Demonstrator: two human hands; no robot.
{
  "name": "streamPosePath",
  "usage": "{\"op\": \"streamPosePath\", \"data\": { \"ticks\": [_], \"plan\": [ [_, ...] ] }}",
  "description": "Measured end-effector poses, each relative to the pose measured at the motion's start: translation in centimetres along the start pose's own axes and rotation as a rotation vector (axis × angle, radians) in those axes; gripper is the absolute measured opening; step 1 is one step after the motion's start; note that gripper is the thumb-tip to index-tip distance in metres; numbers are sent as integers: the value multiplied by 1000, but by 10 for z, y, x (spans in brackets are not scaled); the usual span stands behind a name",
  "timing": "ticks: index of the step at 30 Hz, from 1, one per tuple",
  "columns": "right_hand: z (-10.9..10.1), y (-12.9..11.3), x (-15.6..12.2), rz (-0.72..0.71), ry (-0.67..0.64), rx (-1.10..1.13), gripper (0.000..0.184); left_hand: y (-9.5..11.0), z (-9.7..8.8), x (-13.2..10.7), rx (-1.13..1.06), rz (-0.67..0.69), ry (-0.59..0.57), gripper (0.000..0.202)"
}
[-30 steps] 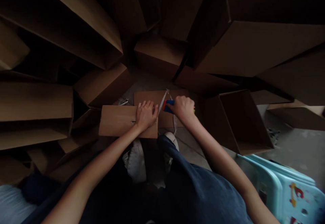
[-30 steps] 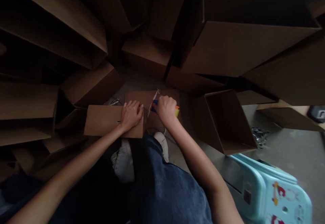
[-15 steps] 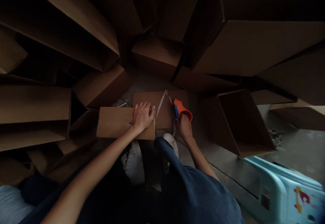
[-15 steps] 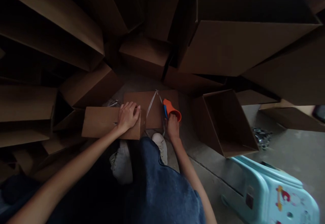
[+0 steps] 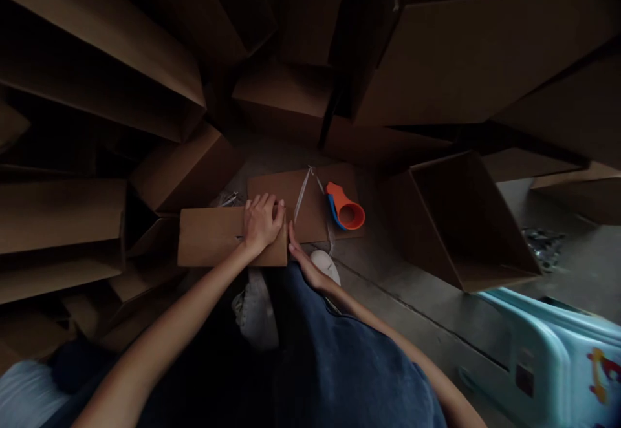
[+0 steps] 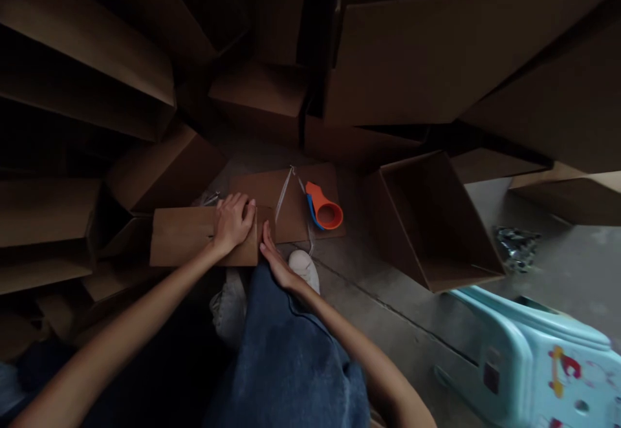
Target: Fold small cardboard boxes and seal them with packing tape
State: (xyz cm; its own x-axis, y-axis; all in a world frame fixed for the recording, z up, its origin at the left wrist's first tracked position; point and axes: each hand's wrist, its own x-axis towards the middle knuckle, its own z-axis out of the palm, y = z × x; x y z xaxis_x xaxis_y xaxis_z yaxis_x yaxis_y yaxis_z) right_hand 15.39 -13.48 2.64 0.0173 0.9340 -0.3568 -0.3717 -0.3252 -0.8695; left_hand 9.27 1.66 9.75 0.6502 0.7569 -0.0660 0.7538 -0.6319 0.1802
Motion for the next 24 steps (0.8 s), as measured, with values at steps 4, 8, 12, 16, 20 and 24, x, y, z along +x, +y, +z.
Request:
{"op": "streamPosePath", "data": {
  "ticks": [4, 8, 12, 16, 20, 24],
  "plan": [
    [6, 9, 6, -2, 52, 105, 78, 1, 1, 1, 23, 1, -3, 33],
    [11, 12, 11, 5, 86, 120, 80, 1, 2, 1, 47, 6, -8, 34],
    [13, 15, 14, 19, 95, 94, 83, 2, 3, 0, 60, 3, -8, 34],
    [13, 21, 17, 46, 100, 93, 87, 3, 3, -1, 52, -9, 8, 34],
    [16, 26, 26, 64, 145, 78, 88, 2, 5, -1, 38, -13, 25, 34],
    [18, 13, 35, 82, 199, 29, 75, 0, 5, -1, 12, -13, 38, 32]
  ]
}}
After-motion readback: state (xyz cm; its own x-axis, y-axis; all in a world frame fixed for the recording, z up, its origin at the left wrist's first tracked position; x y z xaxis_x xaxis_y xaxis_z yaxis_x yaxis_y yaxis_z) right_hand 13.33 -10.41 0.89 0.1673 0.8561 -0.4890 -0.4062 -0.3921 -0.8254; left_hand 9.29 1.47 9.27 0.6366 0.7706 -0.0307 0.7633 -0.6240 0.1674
